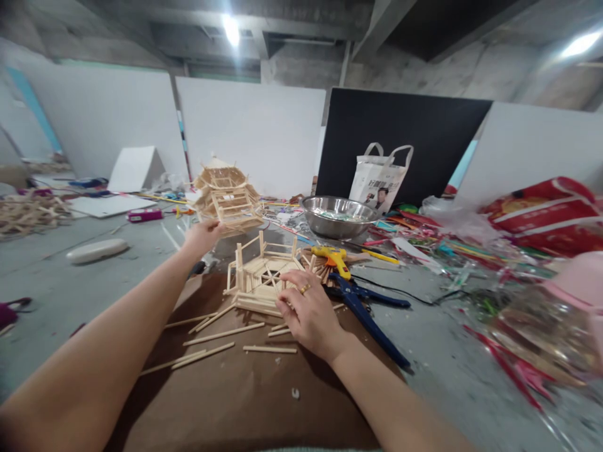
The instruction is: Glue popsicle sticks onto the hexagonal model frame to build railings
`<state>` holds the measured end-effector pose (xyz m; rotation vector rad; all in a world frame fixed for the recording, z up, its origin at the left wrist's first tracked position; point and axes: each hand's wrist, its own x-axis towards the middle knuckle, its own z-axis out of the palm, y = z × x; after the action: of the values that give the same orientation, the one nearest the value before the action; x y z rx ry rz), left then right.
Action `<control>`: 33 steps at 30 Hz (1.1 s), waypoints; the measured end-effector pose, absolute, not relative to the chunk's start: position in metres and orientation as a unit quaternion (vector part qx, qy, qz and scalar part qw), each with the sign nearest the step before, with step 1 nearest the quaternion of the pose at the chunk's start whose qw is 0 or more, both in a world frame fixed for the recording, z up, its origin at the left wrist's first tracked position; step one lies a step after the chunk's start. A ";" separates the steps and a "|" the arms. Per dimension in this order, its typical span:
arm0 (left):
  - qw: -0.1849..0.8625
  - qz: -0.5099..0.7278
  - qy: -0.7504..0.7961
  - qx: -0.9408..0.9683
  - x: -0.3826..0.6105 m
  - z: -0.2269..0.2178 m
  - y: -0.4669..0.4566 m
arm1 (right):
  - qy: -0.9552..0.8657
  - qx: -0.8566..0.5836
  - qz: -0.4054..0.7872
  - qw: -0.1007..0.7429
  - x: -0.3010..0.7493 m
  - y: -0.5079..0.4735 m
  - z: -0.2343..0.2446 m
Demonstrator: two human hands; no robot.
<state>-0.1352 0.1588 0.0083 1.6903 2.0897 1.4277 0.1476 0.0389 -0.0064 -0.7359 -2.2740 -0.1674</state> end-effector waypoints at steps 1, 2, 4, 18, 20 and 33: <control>0.042 0.458 0.689 0.560 -0.134 0.008 0.158 | -0.884 -0.286 -0.065 0.364 0.148 0.039 -0.006; 0.033 0.444 0.693 0.567 -0.133 0.008 0.158 | -0.884 -0.286 -0.064 0.365 0.147 0.039 -0.006; 0.015 0.416 0.699 0.582 -0.131 0.008 0.158 | -0.883 -0.285 -0.065 0.366 0.147 0.039 -0.005; -0.066 0.272 0.686 0.671 -0.121 -0.002 0.157 | -0.882 -0.286 -0.073 0.368 0.147 0.036 -0.004; -0.073 0.261 0.682 0.679 -0.121 -0.004 0.156 | -0.882 -0.289 -0.072 0.366 0.147 0.036 -0.004; -0.074 0.170 0.704 0.686 -0.128 -0.025 0.150 | -0.880 -0.289 -0.075 0.370 0.147 0.037 -0.006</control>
<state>-0.1279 0.1497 -0.0249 2.2629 2.3223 0.5594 0.1470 0.0370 -0.0061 -0.7412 -2.2577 -0.1933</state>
